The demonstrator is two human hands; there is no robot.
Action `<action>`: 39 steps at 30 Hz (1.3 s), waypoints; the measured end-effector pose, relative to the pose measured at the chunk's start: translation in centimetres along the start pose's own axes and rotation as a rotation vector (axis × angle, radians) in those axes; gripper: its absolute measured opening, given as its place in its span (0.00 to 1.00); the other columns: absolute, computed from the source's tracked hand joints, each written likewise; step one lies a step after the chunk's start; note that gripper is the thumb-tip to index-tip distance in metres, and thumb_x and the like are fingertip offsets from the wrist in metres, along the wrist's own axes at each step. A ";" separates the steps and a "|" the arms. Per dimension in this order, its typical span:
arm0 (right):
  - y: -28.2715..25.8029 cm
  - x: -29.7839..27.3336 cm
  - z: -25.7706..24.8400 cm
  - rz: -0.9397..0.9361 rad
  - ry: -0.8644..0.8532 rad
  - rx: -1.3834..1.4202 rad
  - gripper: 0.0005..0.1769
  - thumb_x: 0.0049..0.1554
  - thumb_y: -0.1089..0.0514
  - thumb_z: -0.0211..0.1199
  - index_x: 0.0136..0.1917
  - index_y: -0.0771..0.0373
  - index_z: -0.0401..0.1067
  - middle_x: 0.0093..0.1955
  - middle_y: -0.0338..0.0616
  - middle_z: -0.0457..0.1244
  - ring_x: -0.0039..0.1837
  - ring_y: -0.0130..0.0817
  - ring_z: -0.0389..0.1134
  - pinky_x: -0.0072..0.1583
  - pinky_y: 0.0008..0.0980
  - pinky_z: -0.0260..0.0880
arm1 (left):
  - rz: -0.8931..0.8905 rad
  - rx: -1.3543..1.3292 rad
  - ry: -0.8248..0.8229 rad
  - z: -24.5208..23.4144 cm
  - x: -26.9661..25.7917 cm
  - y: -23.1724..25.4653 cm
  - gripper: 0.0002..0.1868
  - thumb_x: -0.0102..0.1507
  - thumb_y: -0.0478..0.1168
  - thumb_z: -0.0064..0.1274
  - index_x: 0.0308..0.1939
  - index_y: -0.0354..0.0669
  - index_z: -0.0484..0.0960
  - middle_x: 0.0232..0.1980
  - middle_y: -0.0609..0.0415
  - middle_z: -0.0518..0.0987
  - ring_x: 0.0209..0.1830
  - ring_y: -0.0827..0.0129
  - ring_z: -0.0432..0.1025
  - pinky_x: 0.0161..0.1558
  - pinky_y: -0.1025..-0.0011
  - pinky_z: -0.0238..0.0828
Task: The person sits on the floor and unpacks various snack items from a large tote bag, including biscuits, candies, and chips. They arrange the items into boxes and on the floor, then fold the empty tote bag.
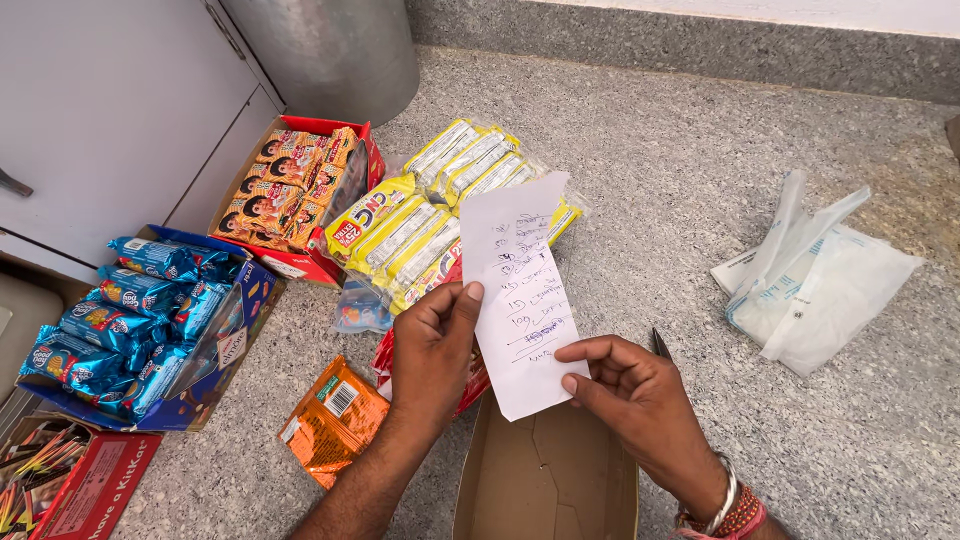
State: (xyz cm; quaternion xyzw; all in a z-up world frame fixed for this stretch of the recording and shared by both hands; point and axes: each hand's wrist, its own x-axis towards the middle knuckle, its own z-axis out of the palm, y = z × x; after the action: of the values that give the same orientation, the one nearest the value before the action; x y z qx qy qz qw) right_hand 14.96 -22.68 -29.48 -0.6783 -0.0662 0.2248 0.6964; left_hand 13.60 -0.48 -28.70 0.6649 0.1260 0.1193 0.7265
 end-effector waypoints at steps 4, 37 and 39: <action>-0.1 0.0 -0.1 0.028 0.022 -0.054 0.14 0.54 0.67 0.67 0.55 0.67 0.79 0.45 0.41 0.73 0.47 0.22 0.72 0.50 0.24 0.73 | -0.035 0.007 0.020 -0.3 0.0 0.3 0.17 0.70 0.45 0.50 0.44 0.32 0.86 0.31 0.57 0.83 0.28 0.85 0.70 0.32 0.80 0.70; 0.9 0.4 -0.6 0.014 0.023 -0.062 0.10 0.54 0.67 0.69 0.51 0.67 0.79 0.38 0.37 0.69 0.41 0.21 0.67 0.45 0.22 0.70 | -0.140 -0.092 0.025 -0.7 -0.2 1.5 0.22 0.70 0.50 0.46 0.40 0.32 0.84 0.30 0.53 0.81 0.27 0.79 0.73 0.32 0.76 0.73; 0.9 0.4 -0.6 0.013 0.024 -0.059 0.10 0.54 0.67 0.69 0.51 0.67 0.79 0.38 0.37 0.68 0.41 0.20 0.66 0.45 0.22 0.69 | -0.139 -0.106 0.024 -0.6 -0.1 1.5 0.22 0.70 0.50 0.47 0.41 0.32 0.84 0.30 0.54 0.81 0.27 0.79 0.73 0.32 0.76 0.73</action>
State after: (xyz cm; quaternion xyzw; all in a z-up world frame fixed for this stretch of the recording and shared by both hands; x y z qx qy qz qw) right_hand 15.36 -23.06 -30.48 -0.7015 -0.0602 0.2190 0.6755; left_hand 13.26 0.21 -27.26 0.6135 0.1742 0.0832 0.7657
